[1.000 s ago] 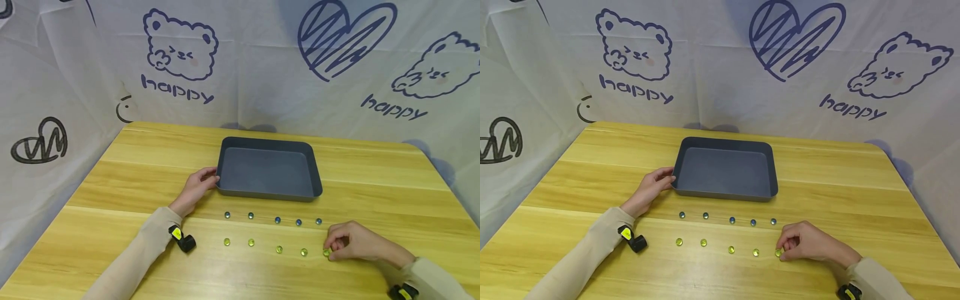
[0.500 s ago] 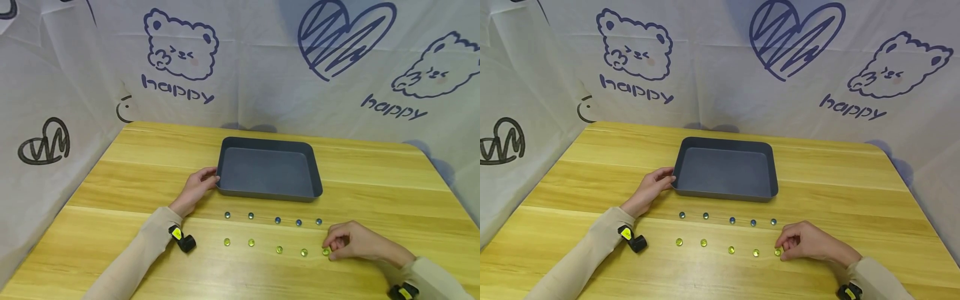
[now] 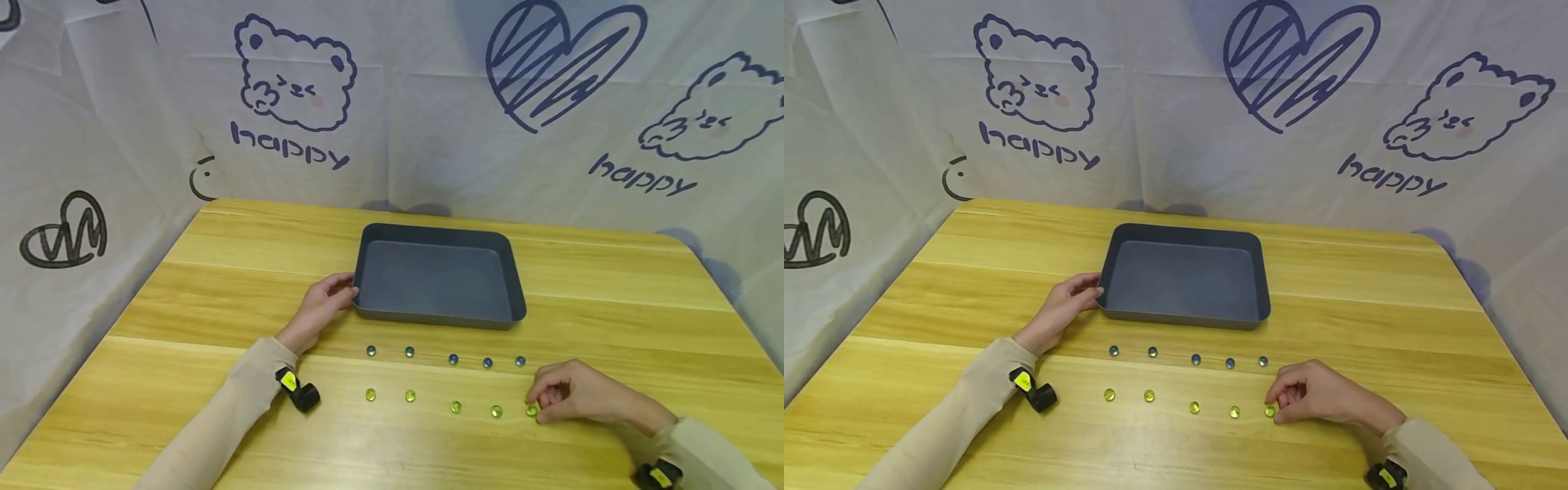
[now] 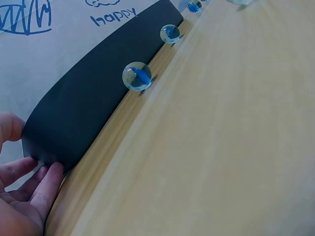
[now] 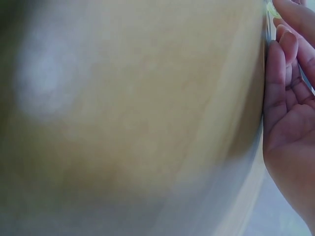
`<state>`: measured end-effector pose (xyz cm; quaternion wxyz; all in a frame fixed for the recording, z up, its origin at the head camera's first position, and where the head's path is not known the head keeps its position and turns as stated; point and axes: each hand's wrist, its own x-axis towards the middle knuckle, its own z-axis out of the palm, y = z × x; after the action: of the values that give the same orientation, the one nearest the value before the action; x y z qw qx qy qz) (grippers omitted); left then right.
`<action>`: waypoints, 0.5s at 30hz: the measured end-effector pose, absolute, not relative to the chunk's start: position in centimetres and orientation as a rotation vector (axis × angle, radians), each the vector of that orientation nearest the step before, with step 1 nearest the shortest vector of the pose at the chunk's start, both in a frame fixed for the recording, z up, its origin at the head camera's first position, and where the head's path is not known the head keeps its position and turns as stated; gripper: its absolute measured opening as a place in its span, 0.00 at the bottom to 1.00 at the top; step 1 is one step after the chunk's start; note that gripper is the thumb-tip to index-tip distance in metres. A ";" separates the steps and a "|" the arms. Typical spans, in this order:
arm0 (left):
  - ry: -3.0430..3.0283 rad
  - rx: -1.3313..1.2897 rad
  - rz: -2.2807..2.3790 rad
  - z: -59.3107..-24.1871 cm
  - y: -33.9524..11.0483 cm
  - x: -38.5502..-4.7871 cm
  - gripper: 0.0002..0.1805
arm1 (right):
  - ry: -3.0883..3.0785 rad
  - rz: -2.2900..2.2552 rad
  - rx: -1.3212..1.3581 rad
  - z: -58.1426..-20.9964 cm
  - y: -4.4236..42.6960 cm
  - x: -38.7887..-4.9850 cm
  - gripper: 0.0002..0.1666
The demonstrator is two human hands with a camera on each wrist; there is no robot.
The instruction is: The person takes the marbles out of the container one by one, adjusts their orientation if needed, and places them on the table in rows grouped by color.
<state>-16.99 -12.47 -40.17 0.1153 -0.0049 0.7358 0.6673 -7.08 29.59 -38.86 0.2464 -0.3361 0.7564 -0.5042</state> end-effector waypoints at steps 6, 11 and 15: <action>2.157 -0.024 1.961 -40.2 -12.7 -16.9 0.26 | 2.074 -1.345 -0.904 -38.9 29.6 -7.5 0.11; 2.158 -0.028 1.965 -40.2 -12.9 -16.9 0.26 | 1.995 -1.382 -0.800 -38.9 30.0 -8.0 0.15; 2.161 -0.034 1.966 -40.3 -13.0 -16.9 0.26 | 1.900 -1.462 -0.762 -39.0 30.0 -8.5 0.17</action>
<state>-16.86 -13.02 -40.31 0.1097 -0.0116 0.7352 0.6688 -8.50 30.05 -38.95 0.3079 -0.2883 0.7184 -0.5531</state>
